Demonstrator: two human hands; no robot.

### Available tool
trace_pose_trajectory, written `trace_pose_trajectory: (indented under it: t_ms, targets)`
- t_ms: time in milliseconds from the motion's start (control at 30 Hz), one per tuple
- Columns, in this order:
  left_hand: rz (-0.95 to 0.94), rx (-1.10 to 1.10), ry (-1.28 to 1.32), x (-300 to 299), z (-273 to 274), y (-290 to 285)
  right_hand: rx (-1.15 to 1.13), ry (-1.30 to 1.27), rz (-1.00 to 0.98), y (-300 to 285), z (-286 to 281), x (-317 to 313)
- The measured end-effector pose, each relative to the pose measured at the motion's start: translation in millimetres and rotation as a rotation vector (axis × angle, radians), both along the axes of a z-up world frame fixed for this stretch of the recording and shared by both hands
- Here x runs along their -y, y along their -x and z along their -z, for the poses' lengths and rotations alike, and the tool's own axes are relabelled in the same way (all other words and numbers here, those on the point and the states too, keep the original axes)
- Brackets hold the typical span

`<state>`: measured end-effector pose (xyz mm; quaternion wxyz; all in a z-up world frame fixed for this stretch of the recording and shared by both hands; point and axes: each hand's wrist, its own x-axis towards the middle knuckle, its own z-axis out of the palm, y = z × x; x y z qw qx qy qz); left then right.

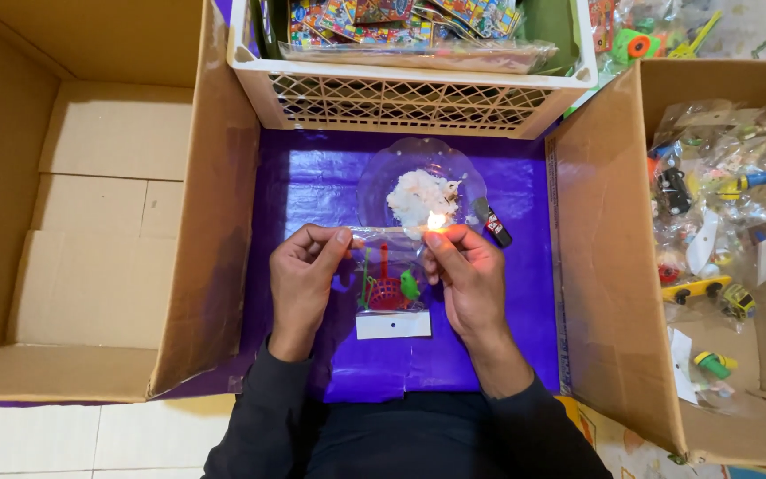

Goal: Packaging small toys into plastic bags and heat-sealing the bags using a candle flame.

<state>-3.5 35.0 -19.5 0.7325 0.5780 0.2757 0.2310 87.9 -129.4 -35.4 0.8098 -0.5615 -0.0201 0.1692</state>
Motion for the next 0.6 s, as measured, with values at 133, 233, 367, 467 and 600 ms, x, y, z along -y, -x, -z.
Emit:
trace_pose_trajectory:
  t_ms: [133, 233, 367, 467, 600]
  targets:
    - [-0.002, 0.01, 0.005, 0.4, 0.2, -3.2, -0.006, 0.004, 0.005, -2.4, 0.2, 0.7]
    - [-0.003, 0.016, 0.021, 1.6, -1.3, -5.6, 0.002, 0.014, 0.011, -4.2, -0.8, 2.2]
    - [-0.003, 0.022, 0.035, 3.1, -1.3, -7.7, 0.001, -0.001, 0.018, -6.3, -0.7, 4.3]
    - [0.001, 0.026, 0.049, 3.7, 3.3, -9.9, 0.006, -0.001, 0.028, -7.6, 0.7, 5.9]
    - [0.01, 0.022, 0.061, 7.2, -0.2, -12.3, 0.017, 0.007, 0.043, -10.4, 3.3, 10.2]
